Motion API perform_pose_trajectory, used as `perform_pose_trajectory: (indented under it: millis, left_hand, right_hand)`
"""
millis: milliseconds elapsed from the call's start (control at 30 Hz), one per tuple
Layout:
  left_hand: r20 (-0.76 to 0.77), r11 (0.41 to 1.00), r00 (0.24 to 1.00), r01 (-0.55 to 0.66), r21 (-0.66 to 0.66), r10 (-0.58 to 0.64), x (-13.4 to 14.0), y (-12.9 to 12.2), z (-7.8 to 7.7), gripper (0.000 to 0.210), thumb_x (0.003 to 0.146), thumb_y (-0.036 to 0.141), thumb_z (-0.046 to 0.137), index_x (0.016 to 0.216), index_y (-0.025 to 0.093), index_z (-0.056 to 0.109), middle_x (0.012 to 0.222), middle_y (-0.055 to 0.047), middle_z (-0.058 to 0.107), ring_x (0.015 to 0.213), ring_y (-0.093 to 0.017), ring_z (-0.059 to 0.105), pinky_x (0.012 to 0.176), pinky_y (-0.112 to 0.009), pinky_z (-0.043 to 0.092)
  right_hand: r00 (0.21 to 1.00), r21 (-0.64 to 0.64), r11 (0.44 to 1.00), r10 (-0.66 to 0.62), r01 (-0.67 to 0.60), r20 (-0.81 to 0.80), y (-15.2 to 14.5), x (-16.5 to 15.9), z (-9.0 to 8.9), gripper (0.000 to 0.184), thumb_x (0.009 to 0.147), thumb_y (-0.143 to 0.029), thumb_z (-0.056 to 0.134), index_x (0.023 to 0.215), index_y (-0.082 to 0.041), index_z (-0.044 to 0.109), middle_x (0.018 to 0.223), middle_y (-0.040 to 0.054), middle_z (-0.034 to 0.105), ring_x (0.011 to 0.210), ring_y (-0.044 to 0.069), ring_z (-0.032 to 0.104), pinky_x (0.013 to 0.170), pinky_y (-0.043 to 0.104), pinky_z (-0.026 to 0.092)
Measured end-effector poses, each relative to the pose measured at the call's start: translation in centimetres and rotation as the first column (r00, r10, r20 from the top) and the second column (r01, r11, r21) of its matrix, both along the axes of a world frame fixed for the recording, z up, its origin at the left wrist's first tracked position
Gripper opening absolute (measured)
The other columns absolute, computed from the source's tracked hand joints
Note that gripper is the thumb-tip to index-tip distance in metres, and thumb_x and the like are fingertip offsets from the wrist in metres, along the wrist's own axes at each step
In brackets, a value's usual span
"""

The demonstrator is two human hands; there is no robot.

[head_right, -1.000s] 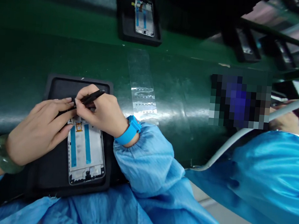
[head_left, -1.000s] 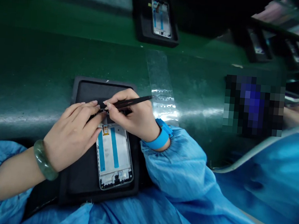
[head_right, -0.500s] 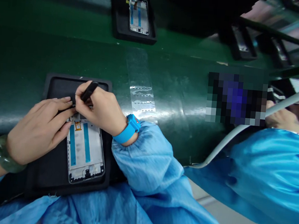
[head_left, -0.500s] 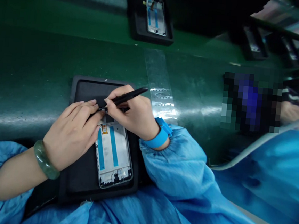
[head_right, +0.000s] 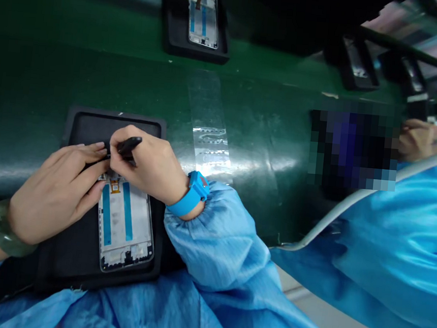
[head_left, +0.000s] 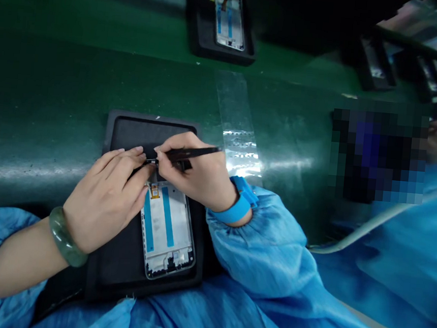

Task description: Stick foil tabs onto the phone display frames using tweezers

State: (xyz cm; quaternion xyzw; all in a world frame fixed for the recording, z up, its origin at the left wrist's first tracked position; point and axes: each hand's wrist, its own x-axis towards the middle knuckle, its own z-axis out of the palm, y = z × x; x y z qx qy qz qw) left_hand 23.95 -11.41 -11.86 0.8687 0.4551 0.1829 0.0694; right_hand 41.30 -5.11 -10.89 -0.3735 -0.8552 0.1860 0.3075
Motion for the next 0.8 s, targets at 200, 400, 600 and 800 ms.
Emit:
perform_pose_trajectory:
  millis: [200, 400, 600, 800]
  left_hand:
    - [0.004, 0.999, 1.0, 0.0, 0.04, 0.0, 0.0, 0.2, 0.0, 0.025, 0.089, 0.018, 0.044, 0.105, 0.006, 0.06, 0.104, -0.018, 0.059, 0.106, -0.029, 0.057, 0.088, -0.048, 0.052]
    - [0.001, 1.0, 1.0, -0.002, 0.03, 0.002, 0.1, 0.2, 0.0, 0.031, 0.087, 0.016, 0.049, 0.113, 0.004, 0.059, 0.107, -0.018, 0.059, 0.107, -0.031, 0.056, 0.089, -0.048, 0.051]
    - [0.01, 0.999, 1.0, 0.0, 0.035, 0.0, 0.1, 0.1, 0.0, 0.031, 0.086, 0.015, 0.049, 0.113, 0.003, 0.058, 0.106, -0.018, 0.059, 0.109, -0.031, 0.055, 0.089, -0.048, 0.051]
    - [0.001, 1.0, 1.0, -0.003, 0.024, 0.003, 0.0, 0.0, 0.0, 0.031, 0.087, 0.015, 0.049, 0.114, 0.004, 0.058, 0.108, -0.018, 0.059, 0.11, -0.031, 0.055, 0.091, -0.048, 0.05]
  right_hand:
    - [0.959, -0.004, 0.984, 0.174, -0.177, 0.225, -0.5, -0.2, 0.8, 0.008, 0.086, -0.013, 0.048, 0.089, -0.017, 0.055, 0.085, 0.0043, 0.065, 0.082, 0.015, 0.063, 0.07, 0.027, 0.052]
    - [0.979, -0.237, 0.97, -0.091, 0.046, -0.181, 0.1, 0.7, -0.6, 0.005, 0.083, -0.019, 0.059, 0.085, -0.017, 0.054, 0.08, -0.0004, 0.062, 0.064, 0.007, 0.061, 0.055, 0.017, 0.051]
    - [0.99, -0.159, 0.987, -0.055, 0.034, -0.128, 0.0, 0.5, -0.8, 0.004, 0.082, -0.02, 0.06, 0.084, -0.018, 0.057, 0.08, -0.0004, 0.065, 0.069, 0.009, 0.063, 0.062, 0.02, 0.052]
    - [0.989, -0.065, 0.992, -0.113, 0.108, -0.092, -0.3, 0.3, -0.8, 0.003, 0.082, -0.018, 0.059, 0.084, -0.019, 0.056, 0.081, -0.0011, 0.066, 0.07, 0.01, 0.064, 0.065, 0.02, 0.052]
